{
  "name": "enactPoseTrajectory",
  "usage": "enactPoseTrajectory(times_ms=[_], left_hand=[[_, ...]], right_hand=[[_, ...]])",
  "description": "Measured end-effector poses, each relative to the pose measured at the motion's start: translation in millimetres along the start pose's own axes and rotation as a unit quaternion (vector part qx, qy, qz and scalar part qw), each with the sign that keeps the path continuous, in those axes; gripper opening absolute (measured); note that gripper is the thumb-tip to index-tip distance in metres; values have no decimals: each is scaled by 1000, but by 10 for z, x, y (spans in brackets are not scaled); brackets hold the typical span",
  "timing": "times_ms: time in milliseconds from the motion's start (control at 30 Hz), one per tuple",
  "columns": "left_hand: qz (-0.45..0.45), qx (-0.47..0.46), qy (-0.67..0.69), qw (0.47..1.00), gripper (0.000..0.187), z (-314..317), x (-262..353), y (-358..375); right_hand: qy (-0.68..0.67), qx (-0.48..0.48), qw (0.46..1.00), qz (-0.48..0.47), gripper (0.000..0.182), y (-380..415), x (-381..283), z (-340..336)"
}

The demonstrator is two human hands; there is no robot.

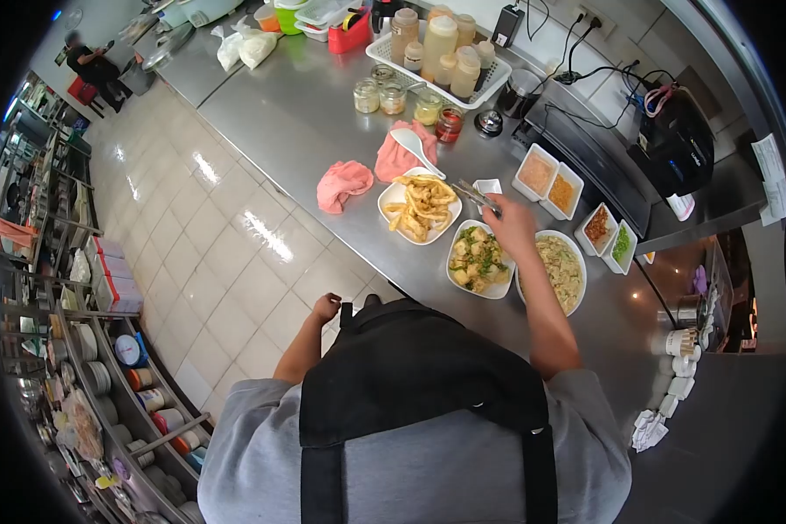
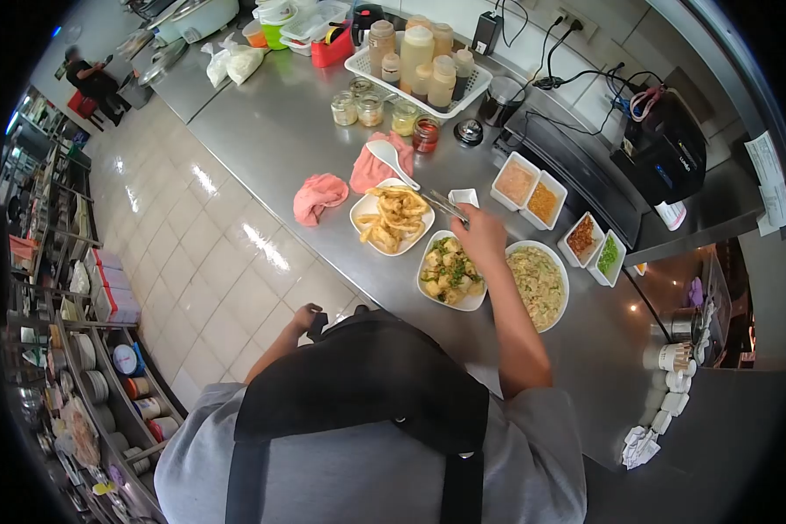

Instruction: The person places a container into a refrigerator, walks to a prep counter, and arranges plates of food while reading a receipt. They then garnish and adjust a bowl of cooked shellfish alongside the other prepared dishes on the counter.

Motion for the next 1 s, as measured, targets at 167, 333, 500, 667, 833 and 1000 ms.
enactPoseTrajectory(times_ms=[167,333,500,667,833,1000], left_hand=[[-15,-22,-14,1000,30,150,-265,334],[-130,-30,48,990,29,179,-731,610],[-112,65,102,986,23,-4,-734,629],[-77,271,279,918,21,-937,-133,714],[31,456,146,878,20,-2135,1039,978],[258,473,-56,841,35,-2640,2430,1096]], right_hand=[[-12,-12,1000,15,34,-76,116,90],[-171,-33,985,18,35,-124,192,229],[-214,-57,975,-12,36,5,-662,123],[-222,-84,954,-182,38,40,-1397,555],[-74,-18,919,-387,41,-103,-1999,1468],[152,-61,931,-326,34,-172,-1666,2409]])
Point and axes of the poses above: each hand's wrist, its own y-axis away from the middle knuckle, its own z-axis out of the palm, x = y × z, the point moved 10 cm from there along -y, towards the middle knuckle, and after that the axes turned 14 degrees about -y, right-handed, at the moved point
